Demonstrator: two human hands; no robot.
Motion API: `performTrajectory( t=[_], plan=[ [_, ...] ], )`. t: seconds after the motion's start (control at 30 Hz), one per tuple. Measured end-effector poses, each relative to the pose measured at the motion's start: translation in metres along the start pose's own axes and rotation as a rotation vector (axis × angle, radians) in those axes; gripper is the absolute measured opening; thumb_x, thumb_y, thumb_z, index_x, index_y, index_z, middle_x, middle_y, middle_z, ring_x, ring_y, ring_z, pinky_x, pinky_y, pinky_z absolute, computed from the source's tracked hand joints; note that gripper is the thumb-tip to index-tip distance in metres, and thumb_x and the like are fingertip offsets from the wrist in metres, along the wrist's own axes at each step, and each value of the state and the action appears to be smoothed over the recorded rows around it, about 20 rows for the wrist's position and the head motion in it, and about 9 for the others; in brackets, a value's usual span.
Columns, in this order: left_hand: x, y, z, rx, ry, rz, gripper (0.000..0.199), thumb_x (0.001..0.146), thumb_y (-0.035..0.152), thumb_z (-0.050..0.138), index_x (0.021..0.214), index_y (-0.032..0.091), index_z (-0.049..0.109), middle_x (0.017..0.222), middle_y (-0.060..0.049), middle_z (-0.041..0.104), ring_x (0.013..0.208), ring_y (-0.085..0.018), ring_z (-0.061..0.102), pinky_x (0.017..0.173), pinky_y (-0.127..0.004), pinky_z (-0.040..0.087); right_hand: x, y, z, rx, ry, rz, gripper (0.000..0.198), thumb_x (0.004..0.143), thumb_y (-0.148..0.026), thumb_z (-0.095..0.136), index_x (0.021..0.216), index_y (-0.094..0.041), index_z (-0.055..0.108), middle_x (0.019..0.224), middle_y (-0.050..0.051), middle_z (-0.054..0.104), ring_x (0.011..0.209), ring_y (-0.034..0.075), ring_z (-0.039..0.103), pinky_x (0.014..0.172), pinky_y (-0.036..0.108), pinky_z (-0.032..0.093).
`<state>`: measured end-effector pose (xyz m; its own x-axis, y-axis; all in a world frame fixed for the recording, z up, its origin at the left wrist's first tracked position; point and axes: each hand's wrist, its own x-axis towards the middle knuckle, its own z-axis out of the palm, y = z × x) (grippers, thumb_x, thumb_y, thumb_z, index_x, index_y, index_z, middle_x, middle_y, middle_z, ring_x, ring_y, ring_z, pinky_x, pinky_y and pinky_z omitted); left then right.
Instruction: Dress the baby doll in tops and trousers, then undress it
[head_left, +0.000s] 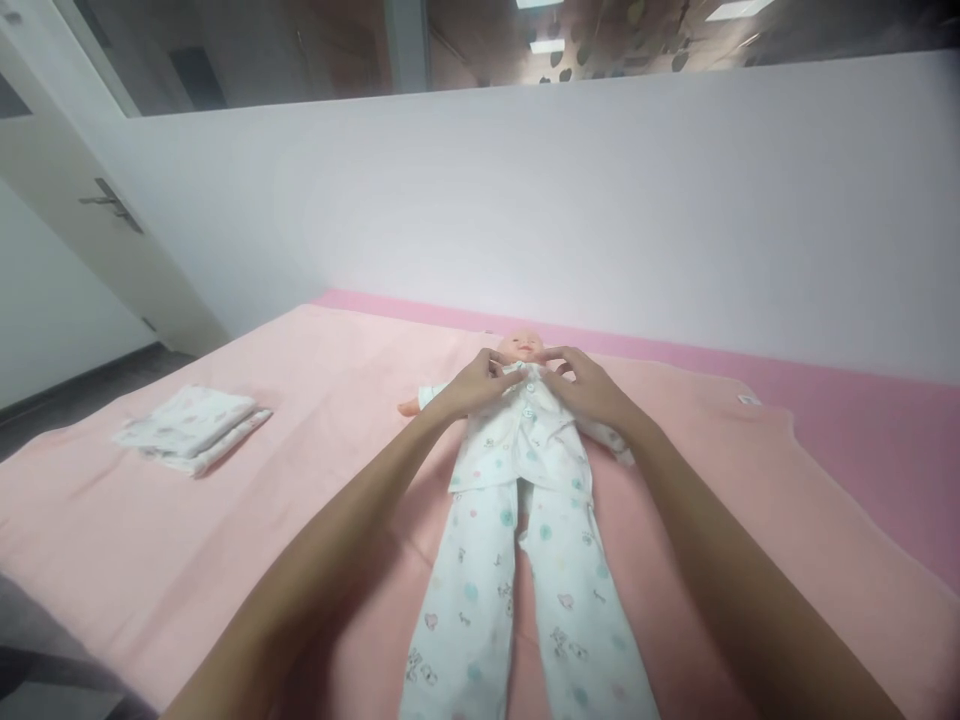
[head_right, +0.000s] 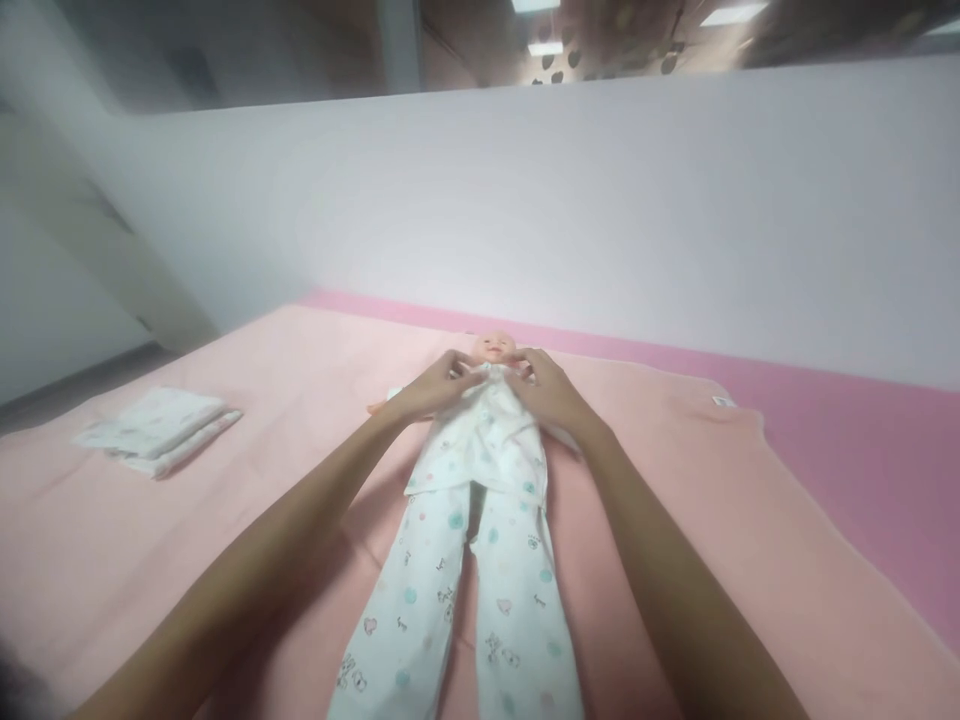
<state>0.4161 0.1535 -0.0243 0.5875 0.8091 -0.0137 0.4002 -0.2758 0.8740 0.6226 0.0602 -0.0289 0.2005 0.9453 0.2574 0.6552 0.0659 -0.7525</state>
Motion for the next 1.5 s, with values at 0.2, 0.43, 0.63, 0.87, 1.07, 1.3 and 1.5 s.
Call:
performTrajectory(
  t=[0.2, 0.43, 0.63, 0.87, 1.07, 1.3, 1.5],
  plan=[
    [0.017, -0.006, -0.004, -0.024, -0.012, 0.12, 0.042, 0.094, 0.057, 0.065, 0.115, 0.021, 0.072, 0.118, -0.007, 0.075, 0.096, -0.02, 0.068, 0.08, -0.028, 0.052, 0.035, 0.006, -0.007, -0.128, -0.162, -0.075, 0.027, 0.091, -0.036, 0.068, 0.115, -0.027, 0.077, 0.122, 0.007, 0.074, 0.095, 0.024, 0.064, 0.087, 0.038, 0.05],
    [0.029, -0.014, 0.002, -0.088, -0.041, 0.125, 0.036, 0.09, 0.048, 0.072, 0.112, 0.019, 0.075, 0.11, -0.007, 0.077, 0.088, -0.018, 0.069, 0.074, -0.026, 0.052, 0.028, 0.018, 0.002, 0.098, -0.011, -0.037, 0.023, 0.085, -0.045, 0.075, 0.096, -0.025, 0.079, 0.102, 0.004, 0.077, 0.088, 0.022, 0.065, 0.08, 0.035, 0.05],
    [0.036, -0.006, 0.005, -0.069, -0.026, 0.071, 0.036, 0.088, 0.044, 0.074, 0.109, 0.015, 0.077, 0.099, -0.008, 0.078, 0.087, -0.02, 0.069, 0.082, -0.03, 0.054, 0.025, 0.009, 0.01, 0.21, 0.071, 0.032, 0.025, 0.081, -0.045, 0.079, 0.094, -0.025, 0.08, 0.097, 0.004, 0.076, 0.088, 0.022, 0.065, 0.078, 0.034, 0.05],
    [0.036, -0.011, 0.006, -0.136, -0.026, 0.086, 0.042, 0.087, 0.054, 0.074, 0.108, 0.017, 0.079, 0.108, -0.008, 0.079, 0.098, -0.024, 0.07, 0.088, -0.033, 0.053, 0.024, 0.013, 0.02, 0.24, 0.109, 0.029, 0.034, 0.078, -0.049, 0.084, 0.1, -0.024, 0.076, 0.104, 0.006, 0.076, 0.092, 0.023, 0.066, 0.08, 0.036, 0.05],
    [0.035, -0.01, 0.007, -0.135, -0.015, 0.104, 0.04, 0.09, 0.053, 0.073, 0.104, 0.016, 0.078, 0.106, -0.01, 0.079, 0.097, -0.023, 0.07, 0.092, -0.034, 0.053, 0.021, 0.013, 0.021, 0.169, 0.106, -0.015, 0.038, 0.079, -0.055, 0.082, 0.098, -0.024, 0.077, 0.103, 0.007, 0.076, 0.093, 0.025, 0.065, 0.082, 0.038, 0.049],
    [0.034, -0.005, 0.011, -0.094, 0.015, 0.091, 0.032, 0.095, 0.044, 0.066, 0.102, 0.014, 0.077, 0.104, -0.009, 0.077, 0.093, -0.02, 0.068, 0.083, -0.03, 0.051, 0.02, 0.013, 0.02, 0.182, 0.095, 0.01, 0.039, 0.078, -0.056, 0.083, 0.095, -0.022, 0.075, 0.098, 0.005, 0.073, 0.087, 0.022, 0.066, 0.079, 0.035, 0.049],
    [0.032, 0.004, 0.009, -0.117, -0.035, -0.036, 0.032, 0.095, 0.043, 0.065, 0.08, 0.016, 0.071, 0.065, -0.001, 0.06, 0.059, -0.013, 0.052, 0.058, -0.027, 0.04, 0.02, 0.013, 0.021, 0.161, 0.102, -0.02, 0.042, 0.077, -0.06, 0.082, 0.093, -0.022, 0.074, 0.098, 0.007, 0.074, 0.083, 0.022, 0.065, 0.077, 0.036, 0.05]
  ],
)
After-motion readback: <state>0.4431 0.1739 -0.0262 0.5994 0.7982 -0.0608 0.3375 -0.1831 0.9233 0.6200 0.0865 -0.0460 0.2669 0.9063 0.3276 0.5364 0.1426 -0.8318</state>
